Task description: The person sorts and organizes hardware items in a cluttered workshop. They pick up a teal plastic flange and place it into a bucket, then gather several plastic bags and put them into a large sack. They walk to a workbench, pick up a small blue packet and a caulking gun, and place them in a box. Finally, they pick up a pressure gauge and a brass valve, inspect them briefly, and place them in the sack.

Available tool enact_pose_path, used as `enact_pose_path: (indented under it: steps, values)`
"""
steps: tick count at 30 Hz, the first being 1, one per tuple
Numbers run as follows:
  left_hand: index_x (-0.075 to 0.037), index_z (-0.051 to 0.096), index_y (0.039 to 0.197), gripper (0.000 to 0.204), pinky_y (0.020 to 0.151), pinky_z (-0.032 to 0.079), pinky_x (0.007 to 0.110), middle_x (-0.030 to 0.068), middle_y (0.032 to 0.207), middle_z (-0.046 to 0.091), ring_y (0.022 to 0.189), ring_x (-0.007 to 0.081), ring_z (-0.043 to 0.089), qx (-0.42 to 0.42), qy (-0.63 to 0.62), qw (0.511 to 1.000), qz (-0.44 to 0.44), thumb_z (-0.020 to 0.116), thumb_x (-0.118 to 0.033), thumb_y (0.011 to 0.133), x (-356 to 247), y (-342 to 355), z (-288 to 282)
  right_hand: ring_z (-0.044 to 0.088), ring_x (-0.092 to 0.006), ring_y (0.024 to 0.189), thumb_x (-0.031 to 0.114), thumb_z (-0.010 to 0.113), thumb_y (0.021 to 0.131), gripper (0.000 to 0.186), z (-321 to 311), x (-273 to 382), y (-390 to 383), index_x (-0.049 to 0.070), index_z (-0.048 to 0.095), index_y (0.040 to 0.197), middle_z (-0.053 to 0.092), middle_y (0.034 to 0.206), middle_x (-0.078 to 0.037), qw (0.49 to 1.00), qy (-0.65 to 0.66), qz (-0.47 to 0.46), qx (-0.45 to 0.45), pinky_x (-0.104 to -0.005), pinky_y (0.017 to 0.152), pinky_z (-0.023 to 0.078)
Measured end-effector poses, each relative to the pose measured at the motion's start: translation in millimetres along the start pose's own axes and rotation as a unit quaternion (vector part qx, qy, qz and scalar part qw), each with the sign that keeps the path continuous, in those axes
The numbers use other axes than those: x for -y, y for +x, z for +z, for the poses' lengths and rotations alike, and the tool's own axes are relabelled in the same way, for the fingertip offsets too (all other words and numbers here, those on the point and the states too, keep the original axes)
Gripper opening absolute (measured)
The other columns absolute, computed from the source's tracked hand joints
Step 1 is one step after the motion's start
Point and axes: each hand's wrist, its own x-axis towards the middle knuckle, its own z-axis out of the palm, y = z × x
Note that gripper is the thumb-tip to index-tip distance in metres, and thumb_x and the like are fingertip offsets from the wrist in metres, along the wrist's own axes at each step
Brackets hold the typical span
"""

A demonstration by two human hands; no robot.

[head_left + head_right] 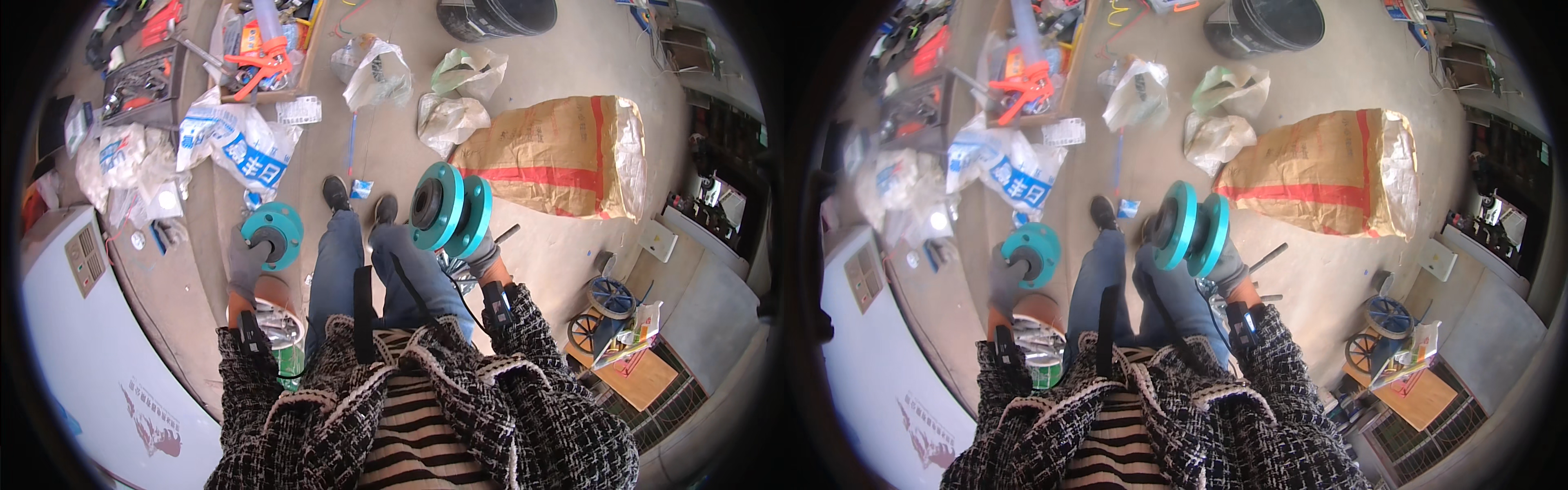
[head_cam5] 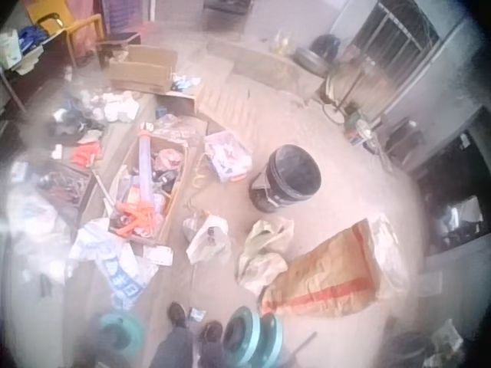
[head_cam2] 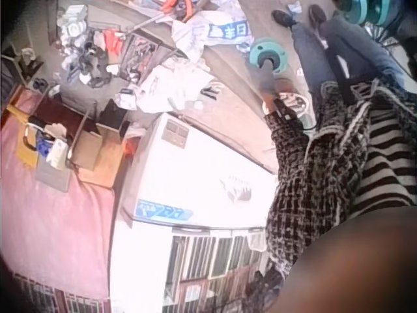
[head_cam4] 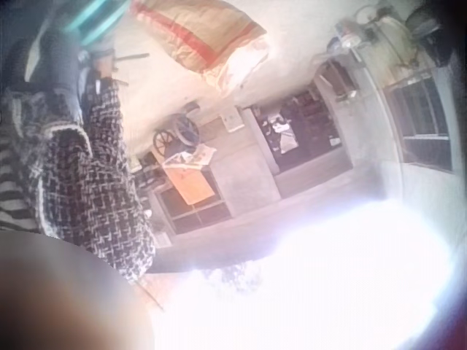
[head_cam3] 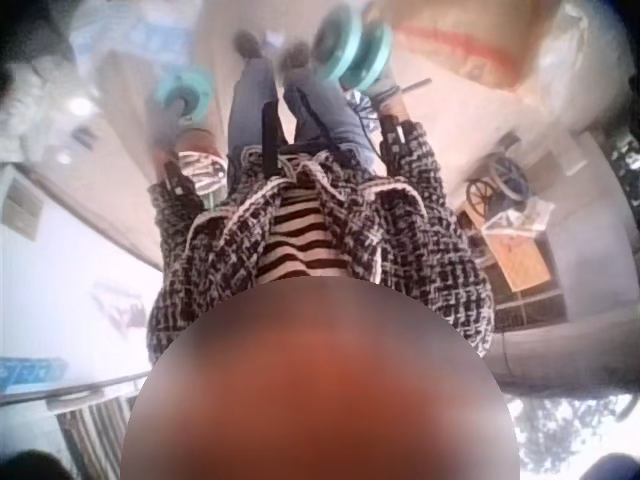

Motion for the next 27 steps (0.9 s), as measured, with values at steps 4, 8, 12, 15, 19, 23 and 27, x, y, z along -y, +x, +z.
enact_pose_path:
  steps: [4, 8, 12, 15, 19, 23, 27]
  values:
    - [0.003, 0.052, 0.124, 0.052, 0.077, 0.054, 0.031, 0.0099, 0.106, 0.062, 0.092, 0.0193, 0.062, 0.018, -0.116, 0.993, -0.007, 0.061, -0.003, 0.073, 4, -87, -17, 0.058, -0.0206, 0.117, 0.008, 0.061, 0.095, 0.047, 40, -5, -27, 0.003, 0.048, 0.139, 0.060, 0.128, -0.011, 0.979, -0.172, -0.110, -0.025, -0.0331, 0.101, 0.046]
    - [0.002, 0.052, 0.123, 0.046, 0.077, 0.050, 0.030, 0.0055, 0.100, 0.057, 0.088, 0.0155, 0.057, 0.019, -0.236, 0.971, -0.026, 0.057, -0.007, 0.077, 19, -177, -21, 0.060, -0.0197, 0.112, 0.009, 0.062, 0.095, 0.044, 57, -34, -67, 0.001, 0.050, 0.136, 0.063, 0.122, -0.012, 0.949, -0.270, -0.155, -0.047, -0.0313, 0.096, 0.049]
    - [-0.002, 0.052, 0.118, 0.038, 0.087, 0.050, 0.030, 0.0053, 0.106, 0.057, 0.097, 0.0146, 0.056, -0.001, -0.279, 0.960, 0.035, 0.052, -0.003, 0.080, 85, -247, -14, 0.060, -0.0197, 0.112, 0.010, 0.063, 0.094, 0.045, 53, -73, -127, 0.001, 0.050, 0.136, 0.063, 0.122, -0.012, 0.962, -0.263, -0.074, -0.017, -0.0314, 0.096, 0.049]
    - [0.000, 0.055, 0.107, 0.026, 0.086, 0.049, 0.029, 0.0042, 0.107, 0.054, 0.097, 0.0139, 0.054, -0.017, -0.366, 0.928, 0.063, 0.050, -0.001, 0.082, 155, -303, 6, 0.060, -0.0196, 0.112, 0.010, 0.063, 0.093, 0.046, 46, -107, -179, 0.001, 0.050, 0.136, 0.063, 0.122, -0.012, 0.963, -0.270, -0.017, -0.006, -0.0314, 0.096, 0.049]
    - [-0.004, 0.060, 0.080, 0.012, 0.083, 0.049, 0.030, 0.0100, 0.106, 0.054, 0.093, 0.0213, 0.057, -0.092, -0.096, 0.975, 0.177, 0.054, 0.007, 0.082, 227, -368, 11, 0.060, -0.0196, 0.112, 0.011, 0.064, 0.092, 0.047, 53, -143, -243, 0.000, 0.050, 0.136, 0.062, 0.122, -0.012, 0.957, -0.286, 0.055, -0.003, -0.0315, 0.096, 0.049]
    - [-0.005, 0.061, 0.077, 0.015, 0.078, 0.049, 0.031, 0.0122, 0.105, 0.058, 0.089, 0.0253, 0.059, -0.194, 0.009, 0.947, 0.257, 0.062, 0.009, 0.080, 265, -433, 18, 0.060, -0.0196, 0.112, 0.011, 0.065, 0.092, 0.048, 65, -163, -285, 0.000, 0.050, 0.136, 0.062, 0.122, -0.012, 0.945, -0.308, 0.109, 0.005, -0.0315, 0.096, 0.048]
    - [-0.004, 0.067, 0.088, 0.011, 0.083, 0.051, 0.032, 0.0121, 0.106, 0.063, 0.096, 0.0254, 0.063, -0.221, 0.052, 0.945, 0.235, 0.065, 0.005, 0.082, 284, -483, 21, 0.060, -0.0195, 0.113, 0.012, 0.066, 0.091, 0.049, 79, -182, -304, 0.000, 0.050, 0.135, 0.062, 0.122, -0.012, 0.930, -0.335, 0.149, 0.016, -0.0316, 0.097, 0.048]
